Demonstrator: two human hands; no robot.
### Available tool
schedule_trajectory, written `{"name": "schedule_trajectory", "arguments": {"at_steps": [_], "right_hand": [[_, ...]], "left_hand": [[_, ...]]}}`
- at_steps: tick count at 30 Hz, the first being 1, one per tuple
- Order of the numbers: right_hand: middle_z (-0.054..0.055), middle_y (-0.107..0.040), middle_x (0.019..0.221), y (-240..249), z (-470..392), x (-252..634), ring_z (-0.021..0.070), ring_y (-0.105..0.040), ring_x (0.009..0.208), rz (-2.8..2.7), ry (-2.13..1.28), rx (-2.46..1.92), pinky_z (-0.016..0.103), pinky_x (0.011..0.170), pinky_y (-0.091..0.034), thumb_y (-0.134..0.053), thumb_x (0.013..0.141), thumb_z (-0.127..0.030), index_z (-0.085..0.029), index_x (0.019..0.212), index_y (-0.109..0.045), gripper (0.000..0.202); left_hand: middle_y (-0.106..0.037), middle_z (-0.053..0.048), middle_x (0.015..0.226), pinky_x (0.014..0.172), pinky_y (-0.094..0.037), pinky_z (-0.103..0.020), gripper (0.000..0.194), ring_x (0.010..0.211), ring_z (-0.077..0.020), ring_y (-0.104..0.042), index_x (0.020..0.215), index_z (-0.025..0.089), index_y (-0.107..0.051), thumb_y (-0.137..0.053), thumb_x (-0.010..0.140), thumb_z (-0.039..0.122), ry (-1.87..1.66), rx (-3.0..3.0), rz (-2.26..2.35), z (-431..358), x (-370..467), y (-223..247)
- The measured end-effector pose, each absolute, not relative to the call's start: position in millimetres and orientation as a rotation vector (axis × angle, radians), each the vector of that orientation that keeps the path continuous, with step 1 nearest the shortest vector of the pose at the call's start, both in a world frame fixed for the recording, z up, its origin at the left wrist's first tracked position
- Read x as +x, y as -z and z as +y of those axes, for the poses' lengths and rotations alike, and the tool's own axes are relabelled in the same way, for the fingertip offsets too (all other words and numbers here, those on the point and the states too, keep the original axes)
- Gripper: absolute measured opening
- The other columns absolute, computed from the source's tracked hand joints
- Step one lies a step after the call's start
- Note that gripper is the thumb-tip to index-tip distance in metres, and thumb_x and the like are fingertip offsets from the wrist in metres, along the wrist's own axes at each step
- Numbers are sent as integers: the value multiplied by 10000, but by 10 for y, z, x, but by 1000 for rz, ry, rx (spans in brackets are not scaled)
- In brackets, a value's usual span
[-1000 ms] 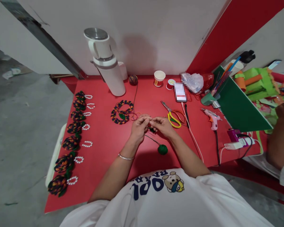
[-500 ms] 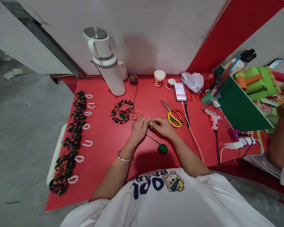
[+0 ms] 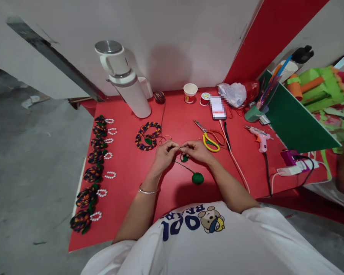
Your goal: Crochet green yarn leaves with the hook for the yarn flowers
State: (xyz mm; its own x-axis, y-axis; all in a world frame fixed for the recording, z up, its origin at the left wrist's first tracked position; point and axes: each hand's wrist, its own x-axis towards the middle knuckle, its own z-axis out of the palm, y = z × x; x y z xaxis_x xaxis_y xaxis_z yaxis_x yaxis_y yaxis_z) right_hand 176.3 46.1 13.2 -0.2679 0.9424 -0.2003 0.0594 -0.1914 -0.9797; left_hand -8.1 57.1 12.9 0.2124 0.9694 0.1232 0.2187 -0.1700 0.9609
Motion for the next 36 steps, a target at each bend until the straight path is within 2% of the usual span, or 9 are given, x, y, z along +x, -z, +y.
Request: {"name": "schedule_trajectory", "arguments": {"at_steps": [7, 13, 16, 19, 21, 24, 27, 29, 36], "right_hand": [[-17, -669, 634, -90, 518, 1790, 84, -566, 515, -1249, -1606, -1221, 205, 510, -453, -755, 778, -433, -155, 887, -702, 303], [-18, -663, 667, -78, 527, 1793, 75, -568, 536, -1270, -1578, -1205, 185, 504, -443, -697, 828, -370, -168, 844, -663, 206], [-22, -656, 665, -51, 536, 1783, 74, -561, 533, -1256, -1569, -1199, 183, 501, -439, -688, 835, -348, -172, 848, -656, 180], [-26, -649, 656, -23, 545, 1774, 78, -560, 528, -1232, -1563, -1195, 186, 497, -441, -700, 831, -357, -179, 835, -644, 187], [-25, -650, 659, -12, 546, 1773, 80, -563, 529, -1229, -1559, -1187, 187, 494, -442, -708, 828, -374, -183, 830, -640, 202], [-22, -657, 659, -3, 545, 1775, 83, -567, 534, -1223, -1539, -1192, 188, 494, -446, -707, 831, -396, -188, 827, -642, 218], [-13, -668, 671, 14, 556, 1775, 89, -575, 542, -1205, -1483, -1224, 197, 505, -463, -700, 838, -408, -191, 820, -644, 225], [-11, -671, 676, 35, 572, 1772, 89, -572, 537, -1177, -1426, -1250, 204, 514, -467, -695, 842, -416, -193, 823, -641, 230], [-8, -683, 693, 118, 605, 1785, 89, -576, 546, -1142, -1338, -1244, 208, 537, -465, -671, 865, -441, -196, 836, -634, 250]], "left_hand": [[-672, -26, 721, 665, -476, -293, 145, 691, -164, -607, 713, 204, -713, -618, 821, 188, -1119, 1708, 1188, 565, -11, -157], [-648, 2, 695, 560, -471, -249, 127, 548, -108, -554, 723, 202, -733, -662, 828, 211, -1157, 1565, 1207, 563, 62, -137], [-663, 7, 711, 520, -471, -232, 107, 515, -93, -542, 859, 206, -768, -699, 844, 285, -1177, 1388, 1205, 582, 62, -90], [-717, -11, 799, 448, -426, -212, 277, 488, -79, -515, 1058, 219, -761, -739, 843, 394, -1228, 1177, 1184, 601, 54, -33], [-723, -20, 803, 432, -409, -211, 328, 481, -78, -502, 1084, 219, -754, -755, 835, 433, -1244, 1133, 1176, 595, 51, 1], [-669, -3, 706, 496, -452, -235, 265, 505, -99, -523, 1043, 214, -762, -708, 876, 412, -1258, 1227, 1239, 581, 51, 19], [-699, -42, 826, 715, -532, -299, 159, 730, -161, -637, 933, 215, -766, -638, 912, 308, -1303, 1538, 1399, 680, 64, -29], [-710, -66, 902, 847, -522, -347, 147, 877, -204, -651, 891, 213, -753, -613, 915, 250, -1248, 1789, 1484, 864, 97, -93], [-661, -163, 1009, 883, -441, -434, 40, 1027, -328, -575, 850, 173, -707, -668, 856, 180, -669, 2338, 1570, 1645, 442, -172]]}}
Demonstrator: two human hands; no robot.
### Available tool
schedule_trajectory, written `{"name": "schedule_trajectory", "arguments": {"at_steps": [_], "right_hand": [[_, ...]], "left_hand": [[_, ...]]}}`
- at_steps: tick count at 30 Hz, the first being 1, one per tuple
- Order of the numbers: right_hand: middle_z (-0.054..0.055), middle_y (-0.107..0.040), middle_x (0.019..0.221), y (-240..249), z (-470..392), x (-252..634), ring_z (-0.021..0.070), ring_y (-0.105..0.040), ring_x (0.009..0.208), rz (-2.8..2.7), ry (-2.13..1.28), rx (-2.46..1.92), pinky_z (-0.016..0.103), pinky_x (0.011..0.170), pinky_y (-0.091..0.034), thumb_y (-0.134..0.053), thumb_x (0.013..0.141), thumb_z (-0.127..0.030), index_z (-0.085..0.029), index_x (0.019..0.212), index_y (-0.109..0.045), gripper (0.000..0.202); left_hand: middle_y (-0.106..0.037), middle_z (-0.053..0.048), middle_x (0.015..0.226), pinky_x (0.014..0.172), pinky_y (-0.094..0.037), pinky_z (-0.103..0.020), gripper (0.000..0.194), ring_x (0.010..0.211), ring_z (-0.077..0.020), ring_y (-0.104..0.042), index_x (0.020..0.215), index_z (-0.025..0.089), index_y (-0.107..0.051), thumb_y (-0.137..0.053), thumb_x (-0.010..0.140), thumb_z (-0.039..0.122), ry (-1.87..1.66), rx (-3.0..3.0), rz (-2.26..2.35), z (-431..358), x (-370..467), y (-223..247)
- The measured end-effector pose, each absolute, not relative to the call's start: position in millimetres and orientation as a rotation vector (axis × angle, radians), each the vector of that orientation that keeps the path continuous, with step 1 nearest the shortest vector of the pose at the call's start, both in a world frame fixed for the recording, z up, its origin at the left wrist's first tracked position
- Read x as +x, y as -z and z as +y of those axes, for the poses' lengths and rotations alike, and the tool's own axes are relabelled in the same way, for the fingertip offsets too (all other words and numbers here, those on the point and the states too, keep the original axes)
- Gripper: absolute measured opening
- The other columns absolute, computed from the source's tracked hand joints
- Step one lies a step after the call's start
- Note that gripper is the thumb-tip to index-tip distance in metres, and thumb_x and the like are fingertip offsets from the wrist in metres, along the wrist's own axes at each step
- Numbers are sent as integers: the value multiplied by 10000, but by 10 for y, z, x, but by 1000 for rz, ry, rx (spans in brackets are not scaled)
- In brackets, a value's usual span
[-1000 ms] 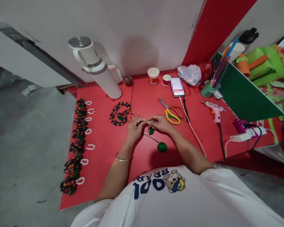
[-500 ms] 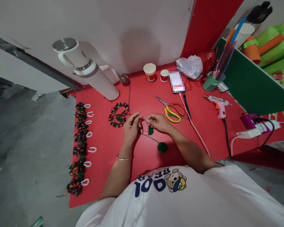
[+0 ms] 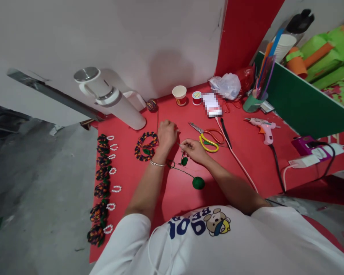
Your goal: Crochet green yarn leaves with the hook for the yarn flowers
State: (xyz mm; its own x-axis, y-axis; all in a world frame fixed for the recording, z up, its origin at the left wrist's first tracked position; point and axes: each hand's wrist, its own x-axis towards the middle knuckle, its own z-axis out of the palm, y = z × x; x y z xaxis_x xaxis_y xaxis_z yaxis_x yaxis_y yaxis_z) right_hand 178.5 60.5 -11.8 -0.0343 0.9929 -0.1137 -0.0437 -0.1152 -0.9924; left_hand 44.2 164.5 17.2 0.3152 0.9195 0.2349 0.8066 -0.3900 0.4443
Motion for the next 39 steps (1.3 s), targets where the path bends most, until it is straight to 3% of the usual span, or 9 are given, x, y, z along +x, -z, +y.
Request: {"name": "schedule_trajectory", "arguments": {"at_steps": [4, 7, 10, 14, 18, 23, 27, 34, 39], "right_hand": [[-11, -686, 689, 133, 613, 1784, 94, -600, 557, -1139, -1323, -1238, 207, 550, -469, -683, 871, -444, -199, 839, -643, 251], [-19, -671, 674, 126, 622, 1767, 95, -608, 566, -1143, -1313, -1227, 209, 570, -477, -676, 878, -406, -199, 835, -649, 213], [-17, -670, 687, 128, 631, 1757, 108, -637, 620, -1126, -1291, -1214, 222, 611, -502, -667, 876, -368, -198, 832, -652, 176], [-13, -672, 726, 120, 626, 1758, 129, -649, 694, -1119, -1279, -1174, 251, 672, -517, -659, 867, -381, -198, 838, -660, 186], [0, -693, 777, 43, 579, 1739, 138, -607, 714, -1238, -1165, -1188, 278, 720, -497, -655, 860, -390, -203, 818, -674, 192], [70, -762, 1064, -43, 493, 1694, 198, -662, 1048, -1276, -1159, -1036, 351, 965, -501, -667, 857, -394, -213, 781, -679, 197], [64, -779, 1030, -27, 481, 1680, 194, -699, 958, -1089, -1394, -1005, 345, 887, -557, -732, 793, -484, -217, 789, -660, 277], [68, -784, 1083, -6, 493, 1628, 162, -696, 833, -986, -1459, -999, 293, 733, -576, -786, 745, -537, -210, 802, -668, 352], [54, -778, 940, -4, 482, 1607, 127, -652, 694, -1013, -1454, -991, 264, 640, -539, -785, 764, -525, -202, 805, -670, 345]], "left_hand": [[-640, -191, 962, 889, -416, -465, 173, 1037, -347, -562, 751, 189, -613, -536, 893, 125, -637, 2276, 1705, 1667, 580, -50], [-632, -171, 925, 899, -418, -451, 191, 1046, -334, -570, 692, 215, -524, -563, 839, 99, -829, 2054, 1661, 1571, 551, -23], [-588, -79, 762, 812, -453, -383, 195, 876, -260, -601, 680, 224, -485, -602, 814, 145, -983, 1809, 1601, 1418, 435, -68], [-567, 1, 679, 629, -474, -290, 156, 614, -157, -581, 812, 217, -542, -522, 911, 336, -1119, 1605, 1531, 1061, 244, -103], [-598, 42, 697, 591, -503, -250, 381, 546, -92, -546, 1002, 217, -640, -776, 741, 459, -1416, 948, 1230, 635, 145, -39], [-562, 65, 598, 487, -440, -199, 407, 500, -76, -520, 922, 190, -667, -866, 675, 446, -1387, 770, 1104, 352, 167, 44], [-581, 61, 602, 450, -416, -199, 371, 469, -73, -495, 935, 190, -660, -839, 733, 445, -1340, 801, 1081, 348, 158, 77], [-659, 27, 686, 493, -467, -203, 337, 502, -69, -549, 943, 180, -697, -831, 773, 437, -1298, 887, 1070, 340, 116, 146], [-665, 20, 697, 500, -482, -209, 333, 506, -69, -550, 921, 175, -711, -834, 768, 444, -1288, 891, 1055, 332, 130, 161]]}}
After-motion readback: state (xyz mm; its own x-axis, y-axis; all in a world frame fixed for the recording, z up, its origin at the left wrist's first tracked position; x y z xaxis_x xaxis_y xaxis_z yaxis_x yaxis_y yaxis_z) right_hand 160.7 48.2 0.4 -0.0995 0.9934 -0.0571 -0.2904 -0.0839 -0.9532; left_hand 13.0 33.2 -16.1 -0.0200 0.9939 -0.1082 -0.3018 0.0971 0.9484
